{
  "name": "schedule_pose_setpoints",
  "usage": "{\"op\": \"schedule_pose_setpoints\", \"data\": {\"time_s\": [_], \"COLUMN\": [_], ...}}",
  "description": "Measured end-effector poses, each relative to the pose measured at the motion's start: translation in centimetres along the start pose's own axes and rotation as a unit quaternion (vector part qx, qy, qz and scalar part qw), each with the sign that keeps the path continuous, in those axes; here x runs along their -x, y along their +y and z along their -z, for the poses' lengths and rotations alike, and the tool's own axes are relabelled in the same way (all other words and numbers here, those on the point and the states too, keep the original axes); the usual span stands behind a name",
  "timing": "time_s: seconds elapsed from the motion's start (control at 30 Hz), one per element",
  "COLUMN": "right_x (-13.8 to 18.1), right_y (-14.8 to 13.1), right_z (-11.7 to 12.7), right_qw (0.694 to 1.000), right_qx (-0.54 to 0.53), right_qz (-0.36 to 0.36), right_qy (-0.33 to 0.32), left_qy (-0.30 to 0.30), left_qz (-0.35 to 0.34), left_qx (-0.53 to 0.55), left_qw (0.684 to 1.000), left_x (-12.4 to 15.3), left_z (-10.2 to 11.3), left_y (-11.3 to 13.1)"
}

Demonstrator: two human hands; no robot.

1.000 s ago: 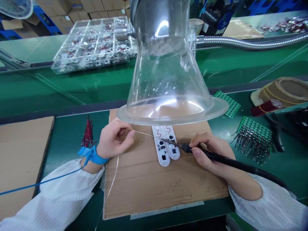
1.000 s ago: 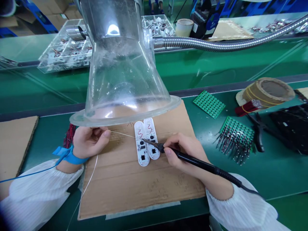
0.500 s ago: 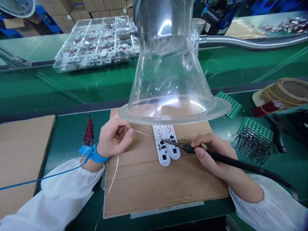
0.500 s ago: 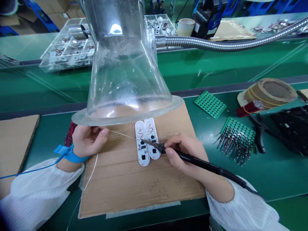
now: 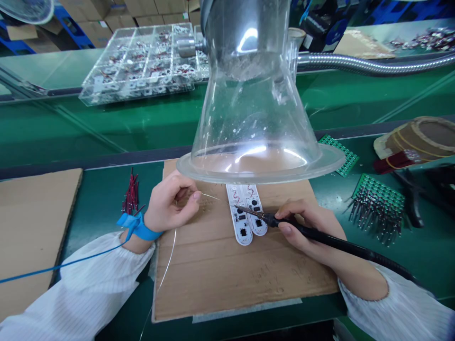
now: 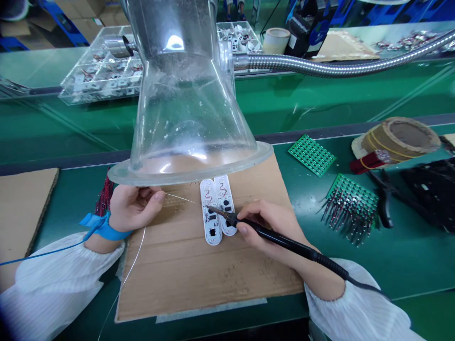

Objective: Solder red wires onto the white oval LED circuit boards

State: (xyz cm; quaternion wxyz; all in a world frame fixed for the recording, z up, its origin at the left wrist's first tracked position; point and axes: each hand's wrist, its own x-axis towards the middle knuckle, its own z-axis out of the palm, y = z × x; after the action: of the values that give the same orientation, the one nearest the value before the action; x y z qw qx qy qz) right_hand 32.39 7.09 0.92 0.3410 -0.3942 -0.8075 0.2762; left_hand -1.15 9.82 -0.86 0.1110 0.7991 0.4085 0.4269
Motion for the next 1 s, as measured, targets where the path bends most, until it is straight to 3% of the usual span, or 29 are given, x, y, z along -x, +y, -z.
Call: {"op": "schedule_pose_setpoints", "data": {"time_s": [0.2, 0.4, 0.67, 0.8, 1.0], "right_x": [-0.1, 0.2, 1.6, 2.5, 7.5], "right_y": [0.2, 0.1, 2.1, 0.9, -2.6], "right_z": [-0.1, -0.2, 0.6, 1.2, 0.3], "right_qw": [1.0, 1.0, 0.979, 0.969, 0.968], "right_qx": [-0.01, -0.021, -0.132, -0.133, -0.07], "right_qz": [-0.007, -0.009, -0.039, -0.087, -0.143], "right_qy": [0.006, 0.007, 0.151, 0.187, 0.194], "left_qy": [-0.022, -0.004, 0.011, -0.018, -0.081], "left_qz": [-0.009, -0.03, -0.061, -0.053, -0.019], "left_qx": [-0.006, 0.02, 0.026, 0.012, 0.052], "left_qw": [1.0, 0.999, 0.998, 0.998, 0.995], "left_x": [-0.5, -0.5, -0.4, -0.7, 0.0], "left_z": [0.3, 0.1, -0.2, -0.2, -1.7], "left_y": [0.5, 0.2, -0.4, 1.3, 5.4]}}
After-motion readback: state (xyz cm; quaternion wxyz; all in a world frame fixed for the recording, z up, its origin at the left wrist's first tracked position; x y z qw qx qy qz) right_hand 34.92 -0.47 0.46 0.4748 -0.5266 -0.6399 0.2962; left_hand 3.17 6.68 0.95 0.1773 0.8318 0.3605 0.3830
